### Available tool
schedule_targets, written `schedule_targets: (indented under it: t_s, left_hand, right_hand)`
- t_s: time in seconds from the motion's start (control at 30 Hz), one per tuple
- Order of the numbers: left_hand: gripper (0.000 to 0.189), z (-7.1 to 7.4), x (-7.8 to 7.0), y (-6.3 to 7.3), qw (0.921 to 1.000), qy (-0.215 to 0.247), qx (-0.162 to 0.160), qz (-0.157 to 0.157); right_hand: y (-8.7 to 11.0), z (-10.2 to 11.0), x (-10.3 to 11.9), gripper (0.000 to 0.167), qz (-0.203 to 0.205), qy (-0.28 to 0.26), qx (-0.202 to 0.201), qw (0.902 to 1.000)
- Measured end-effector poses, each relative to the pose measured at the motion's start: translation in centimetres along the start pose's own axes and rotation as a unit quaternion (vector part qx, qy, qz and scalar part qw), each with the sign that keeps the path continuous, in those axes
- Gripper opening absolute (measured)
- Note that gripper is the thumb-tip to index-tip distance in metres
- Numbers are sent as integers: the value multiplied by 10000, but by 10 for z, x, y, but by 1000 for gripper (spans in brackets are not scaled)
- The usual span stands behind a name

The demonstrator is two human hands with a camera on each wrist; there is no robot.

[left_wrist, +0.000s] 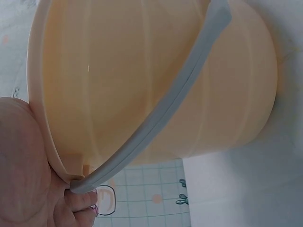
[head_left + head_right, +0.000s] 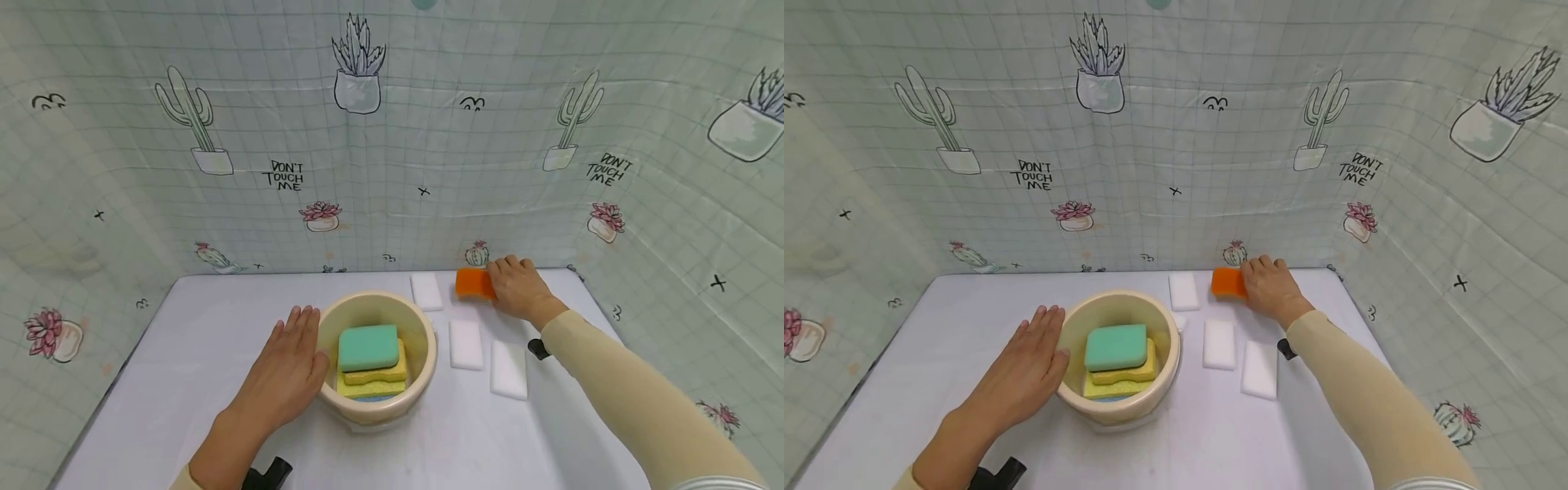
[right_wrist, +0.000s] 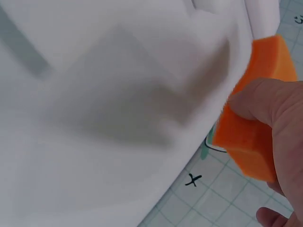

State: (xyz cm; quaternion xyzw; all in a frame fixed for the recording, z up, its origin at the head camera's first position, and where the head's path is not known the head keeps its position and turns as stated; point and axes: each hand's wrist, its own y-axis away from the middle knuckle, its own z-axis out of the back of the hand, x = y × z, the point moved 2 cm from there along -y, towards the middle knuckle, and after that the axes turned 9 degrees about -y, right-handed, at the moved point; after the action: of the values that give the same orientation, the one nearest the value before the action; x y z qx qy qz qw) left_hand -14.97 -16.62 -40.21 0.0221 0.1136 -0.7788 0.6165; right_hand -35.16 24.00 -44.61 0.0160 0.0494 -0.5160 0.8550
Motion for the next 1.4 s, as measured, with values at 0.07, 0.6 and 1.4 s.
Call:
schedule_targets:
  t_s: [0.07, 0.6, 1.4]
  left_hand:
    - [61, 1, 1, 0, 10000, -6, 13, 12]
    - [61, 2, 4, -3, 9998, -161, -86, -68]
    - [61, 3, 3, -3, 9997, -206, -35, -85]
  right_hand:
    - [4, 4, 0, 52, 54, 73, -130, 9999]
    - [30, 63, 41, 52, 1002, 26, -1579, 9824]
    - [22, 109, 181, 49, 2252, -1198, -1274, 9585]
